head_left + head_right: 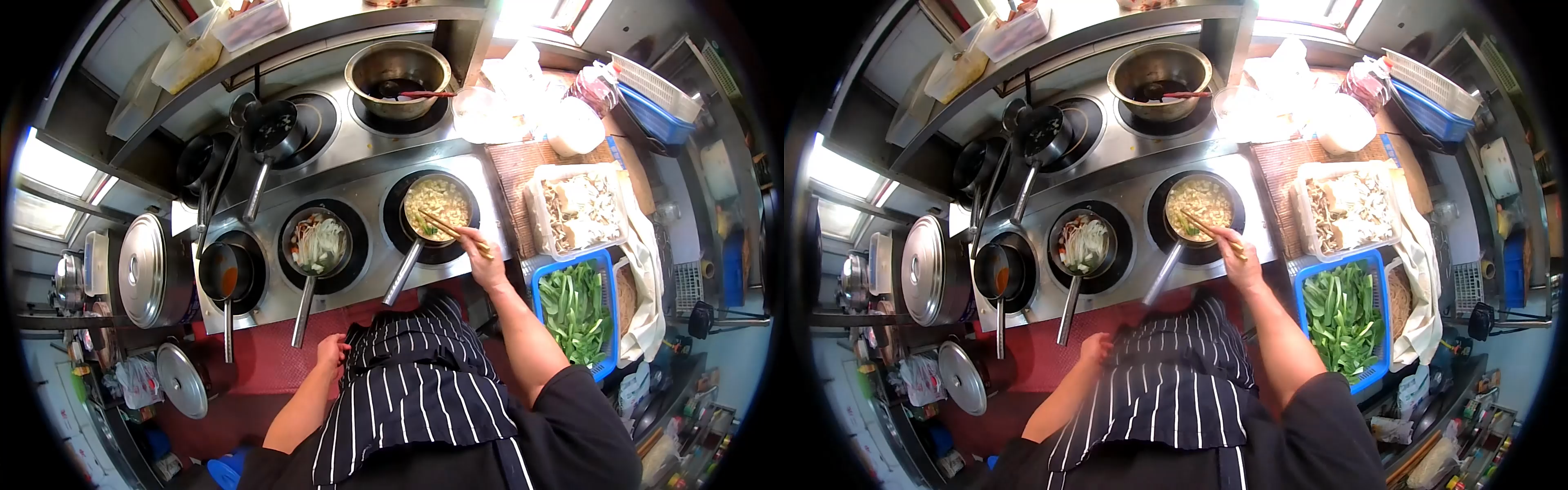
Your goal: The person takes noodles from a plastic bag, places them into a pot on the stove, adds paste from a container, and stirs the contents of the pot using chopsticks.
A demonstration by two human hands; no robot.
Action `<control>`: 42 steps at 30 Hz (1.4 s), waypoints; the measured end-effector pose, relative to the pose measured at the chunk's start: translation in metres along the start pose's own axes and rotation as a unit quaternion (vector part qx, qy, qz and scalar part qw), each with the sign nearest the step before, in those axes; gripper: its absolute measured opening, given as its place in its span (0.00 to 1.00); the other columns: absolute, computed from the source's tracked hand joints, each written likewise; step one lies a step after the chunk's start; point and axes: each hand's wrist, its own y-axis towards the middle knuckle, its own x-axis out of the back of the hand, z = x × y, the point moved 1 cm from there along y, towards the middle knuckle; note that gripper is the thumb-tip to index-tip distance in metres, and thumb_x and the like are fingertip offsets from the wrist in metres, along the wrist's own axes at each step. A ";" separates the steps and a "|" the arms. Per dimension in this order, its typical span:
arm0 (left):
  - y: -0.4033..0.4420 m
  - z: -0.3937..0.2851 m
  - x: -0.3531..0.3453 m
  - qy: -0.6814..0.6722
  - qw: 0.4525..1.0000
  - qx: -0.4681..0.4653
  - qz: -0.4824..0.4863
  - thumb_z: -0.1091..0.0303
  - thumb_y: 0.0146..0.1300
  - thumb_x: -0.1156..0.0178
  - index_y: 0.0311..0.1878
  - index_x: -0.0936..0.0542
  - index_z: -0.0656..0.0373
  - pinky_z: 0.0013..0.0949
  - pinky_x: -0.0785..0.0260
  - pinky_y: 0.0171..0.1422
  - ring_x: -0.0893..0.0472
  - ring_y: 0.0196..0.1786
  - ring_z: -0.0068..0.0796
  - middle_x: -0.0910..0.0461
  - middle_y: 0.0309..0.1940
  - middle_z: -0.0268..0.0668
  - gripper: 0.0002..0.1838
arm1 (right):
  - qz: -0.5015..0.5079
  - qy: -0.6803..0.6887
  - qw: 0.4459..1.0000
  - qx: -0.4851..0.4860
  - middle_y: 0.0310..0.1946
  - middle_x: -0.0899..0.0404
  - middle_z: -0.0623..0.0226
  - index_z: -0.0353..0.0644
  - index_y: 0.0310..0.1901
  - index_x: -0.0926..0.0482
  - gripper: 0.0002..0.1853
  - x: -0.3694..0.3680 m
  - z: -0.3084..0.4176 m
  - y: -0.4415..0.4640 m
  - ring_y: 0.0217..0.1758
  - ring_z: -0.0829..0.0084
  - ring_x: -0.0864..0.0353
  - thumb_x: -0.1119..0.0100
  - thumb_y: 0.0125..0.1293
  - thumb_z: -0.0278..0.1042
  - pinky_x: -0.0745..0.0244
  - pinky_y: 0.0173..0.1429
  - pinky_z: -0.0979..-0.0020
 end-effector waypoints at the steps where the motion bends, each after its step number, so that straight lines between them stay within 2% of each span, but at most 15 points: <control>1: 0.000 0.000 0.001 -0.003 1.000 0.000 -0.001 0.57 0.66 0.49 0.53 0.22 0.56 0.26 0.49 0.17 0.36 0.15 0.18 0.19 0.29 0.37 0.18 | -0.022 -0.005 1.000 -0.002 0.36 0.18 0.74 0.39 0.51 0.18 0.10 0.008 0.000 0.000 0.36 0.84 0.26 0.44 0.71 0.29 0.28 0.42 0.79; 4: 0.000 0.003 0.005 -0.029 1.000 0.004 0.006 0.57 0.66 0.49 0.54 0.22 0.56 0.27 0.49 0.18 0.36 0.15 0.18 0.20 0.29 0.37 0.19 | -0.073 0.020 0.996 -0.045 0.38 0.16 0.72 0.38 0.50 0.17 0.10 0.045 0.008 0.001 0.39 0.83 0.23 0.45 0.72 0.28 0.27 0.46 0.77; 7: 0.004 0.006 0.007 -0.026 1.000 0.007 0.006 0.57 0.65 0.49 0.54 0.22 0.56 0.27 0.49 0.19 0.36 0.15 0.19 0.20 0.28 0.36 0.19 | 0.003 0.010 0.999 -0.051 0.39 0.15 0.71 0.36 0.49 0.18 0.10 0.036 0.009 0.001 0.40 0.83 0.22 0.43 0.71 0.28 0.26 0.47 0.77; 9: 0.003 0.006 0.008 -0.023 1.000 0.006 0.005 0.57 0.65 0.49 0.54 0.22 0.56 0.27 0.48 0.19 0.36 0.16 0.19 0.20 0.28 0.36 0.19 | 0.027 0.030 0.998 -0.052 0.41 0.15 0.66 0.36 0.48 0.18 0.09 0.012 0.008 0.006 0.46 0.78 0.19 0.43 0.70 0.28 0.26 0.53 0.75; 11: 0.001 -0.001 0.005 -0.016 1.000 0.003 0.008 0.58 0.65 0.49 0.54 0.22 0.56 0.26 0.48 0.19 0.36 0.16 0.18 0.20 0.28 0.37 0.19 | 0.038 -0.026 0.999 0.017 0.42 0.15 0.64 0.36 0.48 0.18 0.09 -0.010 0.024 0.024 0.47 0.79 0.20 0.43 0.71 0.27 0.27 0.54 0.76; 14: 0.002 -0.004 0.004 -0.009 1.000 0.002 0.008 0.58 0.65 0.50 0.54 0.22 0.57 0.26 0.48 0.19 0.36 0.15 0.18 0.20 0.29 0.37 0.19 | -0.011 0.050 0.996 0.072 0.43 0.15 0.65 0.37 0.49 0.18 0.09 -0.019 0.006 0.064 0.47 0.78 0.20 0.44 0.71 0.26 0.27 0.54 0.75; 15: 0.009 -0.002 0.006 -0.006 1.000 -0.005 0.009 0.58 0.66 0.50 0.54 0.23 0.57 0.25 0.48 0.18 0.36 0.15 0.18 0.20 0.29 0.37 0.19 | -0.015 -0.022 0.996 0.081 0.43 0.15 0.65 0.38 0.51 0.19 0.10 -0.005 0.020 0.070 0.45 0.79 0.20 0.45 0.71 0.26 0.26 0.52 0.76; 17: 0.013 0.000 0.008 -0.007 1.000 -0.012 0.010 0.58 0.66 0.50 0.54 0.23 0.57 0.25 0.47 0.18 0.36 0.15 0.18 0.20 0.29 0.38 0.19 | -0.033 -0.016 0.999 -0.023 0.43 0.16 0.66 0.39 0.53 0.20 0.11 0.023 -0.013 0.082 0.44 0.82 0.20 0.45 0.72 0.27 0.26 0.48 0.77; 20: 0.011 0.005 0.013 -0.036 0.999 0.006 0.012 0.58 0.66 0.50 0.55 0.23 0.57 0.25 0.47 0.18 0.36 0.14 0.19 0.20 0.30 0.38 0.20 | -0.041 0.027 0.998 -0.026 0.38 0.15 0.67 0.39 0.52 0.19 0.11 0.049 0.015 0.058 0.40 0.80 0.19 0.46 0.72 0.30 0.25 0.45 0.76; 21: 0.009 0.007 0.014 -0.035 0.999 0.009 0.013 0.57 0.66 0.51 0.55 0.23 0.56 0.25 0.47 0.18 0.36 0.15 0.18 0.20 0.30 0.38 0.20 | -0.030 -0.092 0.995 -0.013 0.39 0.15 0.64 0.38 0.50 0.18 0.10 0.053 0.010 0.051 0.40 0.77 0.18 0.47 0.73 0.28 0.23 0.46 0.74; 23: 0.008 0.011 0.016 -0.033 0.999 0.012 0.013 0.57 0.66 0.51 0.56 0.23 0.56 0.25 0.47 0.19 0.36 0.15 0.18 0.20 0.30 0.37 0.20 | 0.011 -0.149 0.988 -0.030 0.42 0.15 0.62 0.38 0.50 0.18 0.10 0.045 0.024 0.032 0.42 0.76 0.18 0.47 0.73 0.28 0.23 0.48 0.73; 27: 0.005 0.011 0.013 -0.008 1.000 0.020 0.008 0.57 0.66 0.51 0.56 0.24 0.56 0.26 0.48 0.19 0.37 0.16 0.18 0.20 0.30 0.36 0.20 | -0.037 0.100 0.991 -0.079 0.40 0.17 0.67 0.38 0.52 0.19 0.11 0.015 0.000 0.032 0.41 0.78 0.18 0.49 0.74 0.30 0.22 0.46 0.76; 30: 0.004 0.005 0.011 -0.006 1.000 0.022 0.014 0.57 0.66 0.51 0.57 0.24 0.56 0.26 0.48 0.19 0.37 0.16 0.18 0.20 0.30 0.36 0.20 | -0.086 0.172 0.980 -0.040 0.43 0.18 0.67 0.38 0.56 0.22 0.14 0.001 -0.003 0.049 0.44 0.76 0.17 0.48 0.75 0.35 0.21 0.46 0.75; 37: 0.000 0.000 0.012 -0.016 1.000 0.014 0.014 0.57 0.66 0.51 0.56 0.24 0.57 0.25 0.48 0.18 0.36 0.16 0.17 0.20 0.29 0.36 0.20 | 0.062 0.088 0.989 -0.097 0.43 0.17 0.69 0.43 0.54 0.21 0.12 0.016 0.007 0.016 0.42 0.78 0.18 0.49 0.75 0.32 0.21 0.46 0.75; 42: -0.008 -0.003 0.004 -0.011 1.000 -0.002 0.015 0.57 0.66 0.49 0.54 0.22 0.57 0.26 0.47 0.19 0.36 0.15 0.18 0.20 0.29 0.37 0.19 | -0.020 0.067 0.997 -0.043 0.38 0.18 0.72 0.40 0.51 0.19 0.10 0.016 0.019 0.035 0.39 0.82 0.21 0.46 0.73 0.29 0.26 0.42 0.78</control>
